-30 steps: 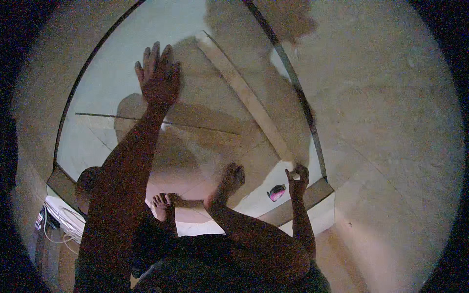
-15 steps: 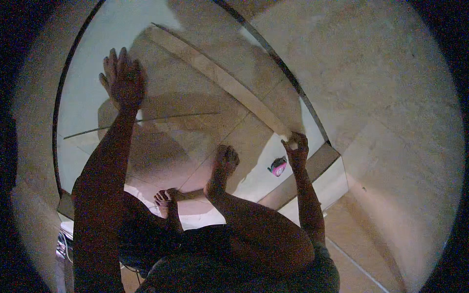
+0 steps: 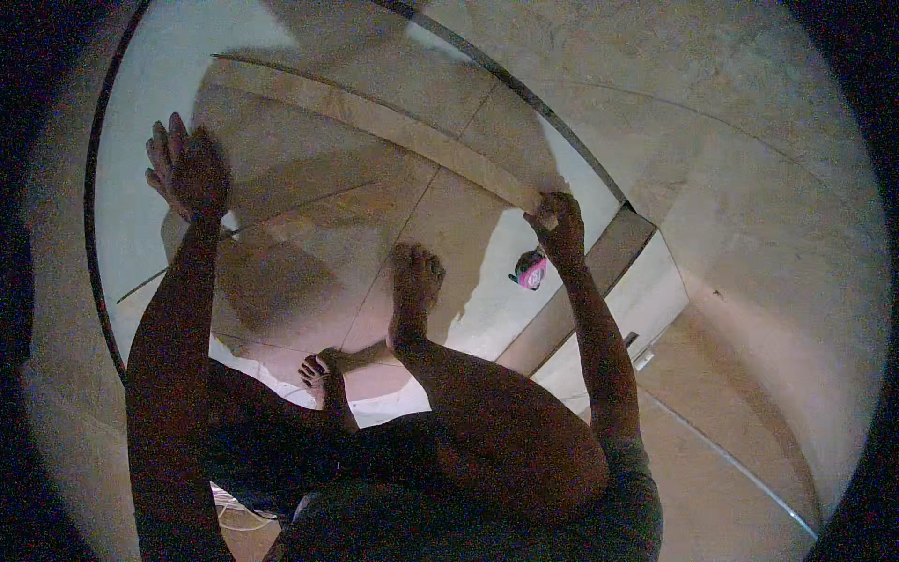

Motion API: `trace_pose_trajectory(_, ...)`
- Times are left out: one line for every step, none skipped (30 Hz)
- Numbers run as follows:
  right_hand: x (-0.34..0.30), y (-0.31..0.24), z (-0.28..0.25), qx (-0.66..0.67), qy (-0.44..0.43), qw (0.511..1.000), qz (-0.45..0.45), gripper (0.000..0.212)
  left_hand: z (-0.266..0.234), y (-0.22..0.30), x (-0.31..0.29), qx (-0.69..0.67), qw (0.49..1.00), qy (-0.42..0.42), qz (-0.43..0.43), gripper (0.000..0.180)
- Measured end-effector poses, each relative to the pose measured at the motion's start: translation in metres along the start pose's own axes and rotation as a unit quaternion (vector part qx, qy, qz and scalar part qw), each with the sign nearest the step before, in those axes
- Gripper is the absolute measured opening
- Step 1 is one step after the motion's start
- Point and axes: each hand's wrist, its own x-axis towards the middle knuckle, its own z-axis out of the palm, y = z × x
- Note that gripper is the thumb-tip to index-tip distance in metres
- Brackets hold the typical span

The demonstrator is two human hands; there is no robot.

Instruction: The person places and fits thin wooden panels onto a tiled floor by hand, aligning them against the wall edges and other panels.

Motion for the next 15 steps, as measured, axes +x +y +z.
trace_pose_trajectory(0.001, -0.002, 0.002, 0.001, 0.000, 1.000, 0.003, 0.050, 0.000, -0.001, -0.001, -0.004, 1.000, 0.008, -0.002, 0.052)
trace_pose_trajectory(0.001, 0.000, 0.001, -0.021, 0.008, 1.000, -0.017, 0.046, -0.001, 0.001, -0.001, -0.011, 1.000, 0.016, -0.004, 0.052)
trace_pose_trajectory(0.001, 0.002, 0.001, -0.043, 0.015, 0.998, -0.037, 0.043, -0.002, 0.002, -0.001, -0.014, 1.000, 0.015, -0.002, 0.052)
trace_pose_trajectory(-0.001, 0.004, 0.001, -0.045, 0.016, 0.998, -0.034, 0.043, -0.003, 0.002, -0.001, -0.022, 1.000, 0.016, 0.001, 0.052)
trace_pose_trajectory(-0.002, 0.005, 0.001, -0.014, 0.004, 1.000, -0.006, 0.046, -0.004, 0.003, -0.001, -0.029, 0.999, 0.018, 0.003, 0.052)
trace_pose_trajectory(-0.004, 0.007, 0.002, 0.016, -0.008, 1.000, 0.023, 0.049, -0.004, 0.005, 0.000, -0.032, 0.999, 0.017, 0.004, 0.052)
trace_pose_trajectory(-0.005, 0.009, 0.001, 0.014, -0.007, 1.000, 0.026, 0.049, -0.004, 0.007, 0.000, -0.022, 1.000, 0.020, 0.006, 0.052)
trace_pose_trajectory(-0.004, 0.010, 0.000, 0.020, -0.002, 0.999, 0.028, 0.048, -0.003, 0.007, 0.001, -0.011, 1.000, 0.023, 0.006, 0.051)
trace_pose_trajectory(-0.004, 0.010, 0.000, 0.026, 0.003, 0.999, 0.030, 0.047, -0.003, 0.005, 0.003, -0.014, 1.000, 0.023, 0.007, 0.051)
trace_pose_trajectory(-0.002, 0.010, 0.001, 0.023, 0.004, 0.999, 0.033, 0.047, -0.004, 0.002, 0.004, -0.009, 1.000, 0.025, 0.013, 0.052)
trace_pose_trajectory(-0.001, 0.009, 0.001, 0.010, -0.005, 0.999, 0.031, 0.047, -0.003, 0.001, 0.002, -0.007, 1.000, 0.024, 0.018, 0.052)
trace_pose_trajectory(0.000, 0.008, 0.002, -0.001, -0.014, 0.999, 0.028, 0.046, -0.004, 0.000, 0.002, -0.011, 1.000, 0.022, 0.019, 0.052)
trace_pose_trajectory(0.000, 0.007, 0.002, 0.010, -0.003, 1.000, 0.019, 0.046, -0.005, -0.001, 0.003, -0.006, 1.000, 0.021, 0.019, 0.052)
trace_pose_trajectory(-0.001, 0.007, 0.000, 0.005, -0.002, 1.000, 0.023, 0.046, -0.006, 0.000, 0.002, -0.002, 1.000, 0.021, 0.019, 0.052)
trace_pose_trajectory(-0.001, 0.008, -0.003, -0.005, -0.011, 1.000, 0.020, 0.047, -0.011, 0.002, -0.002, 0.140, 0.985, -0.028, 0.098, 0.052)
